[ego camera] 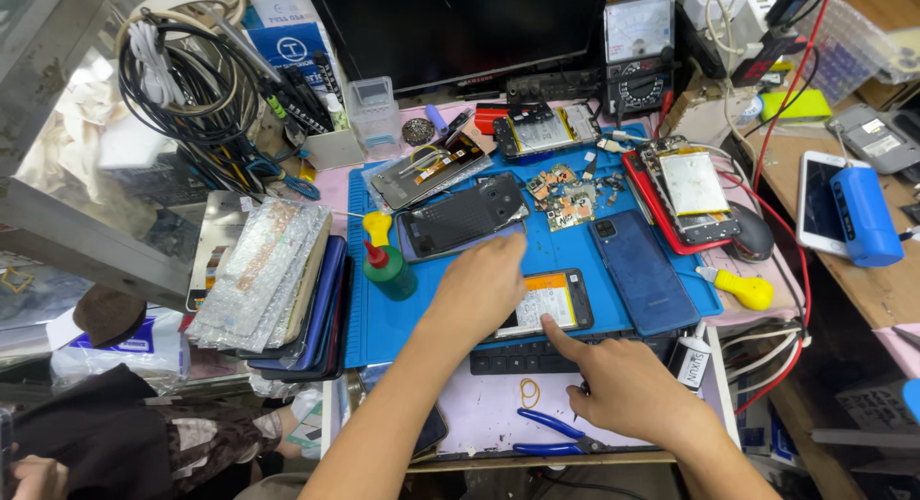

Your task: The person uses a screwdriver to remove internal components from a mobile phone and manipulates small parts such as the battery and circuit boards by hand on a repair bench.

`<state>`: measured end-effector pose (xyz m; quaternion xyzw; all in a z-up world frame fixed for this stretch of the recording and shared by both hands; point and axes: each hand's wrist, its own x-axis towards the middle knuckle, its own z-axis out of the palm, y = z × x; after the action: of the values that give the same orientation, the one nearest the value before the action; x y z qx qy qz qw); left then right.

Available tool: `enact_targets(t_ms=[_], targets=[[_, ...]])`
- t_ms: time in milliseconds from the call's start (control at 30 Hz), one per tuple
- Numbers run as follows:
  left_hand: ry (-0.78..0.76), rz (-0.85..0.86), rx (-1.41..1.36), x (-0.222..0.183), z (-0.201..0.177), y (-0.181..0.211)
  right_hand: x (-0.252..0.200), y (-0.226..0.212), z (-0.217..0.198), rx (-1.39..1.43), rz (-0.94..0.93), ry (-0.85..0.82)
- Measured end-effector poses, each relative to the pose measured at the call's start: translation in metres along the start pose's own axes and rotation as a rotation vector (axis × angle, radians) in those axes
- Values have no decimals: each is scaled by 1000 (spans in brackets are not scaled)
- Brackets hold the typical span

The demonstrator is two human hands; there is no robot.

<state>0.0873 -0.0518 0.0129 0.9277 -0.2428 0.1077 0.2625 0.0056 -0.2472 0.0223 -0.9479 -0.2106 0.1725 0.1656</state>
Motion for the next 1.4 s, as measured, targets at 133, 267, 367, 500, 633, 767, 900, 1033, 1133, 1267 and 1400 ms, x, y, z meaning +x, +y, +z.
enact_targets(t_ms=[133, 267, 367, 500, 633, 767, 900, 1033, 1133, 1267, 1400], targets=[[-11, 0, -106, 27, 24, -12, -1, 2, -1, -6, -7, 5], [23, 17, -59, 29, 8, -8, -3, 4, 0, 39, 28, -15], [44, -71, -55, 10, -20, 5, -1, 2, -2, 28, 25, -12], [118, -99, -108, -50, -48, 11, -1, 3, -1, 18, 22, -5], [173, -41, -32, -103, -61, 3, 1, 1, -1, 16, 50, -19], [222, -198, -34, -115, -56, 4, 1, -2, -1, -16, 117, -66], [279, -197, 28, -106, -38, 1, -1, -5, 2, -3, 115, -35], [177, -69, 256, -93, -26, -6, -4, -6, 1, -6, 109, -18], [53, -26, 405, -89, -22, -6, -5, -5, 1, 3, 125, -32], [-29, 8, 484, -79, -21, -4, -3, -4, 0, 19, 104, -27], [-128, -38, 466, -70, -20, -11, -3, -2, -2, 40, 94, -28]])
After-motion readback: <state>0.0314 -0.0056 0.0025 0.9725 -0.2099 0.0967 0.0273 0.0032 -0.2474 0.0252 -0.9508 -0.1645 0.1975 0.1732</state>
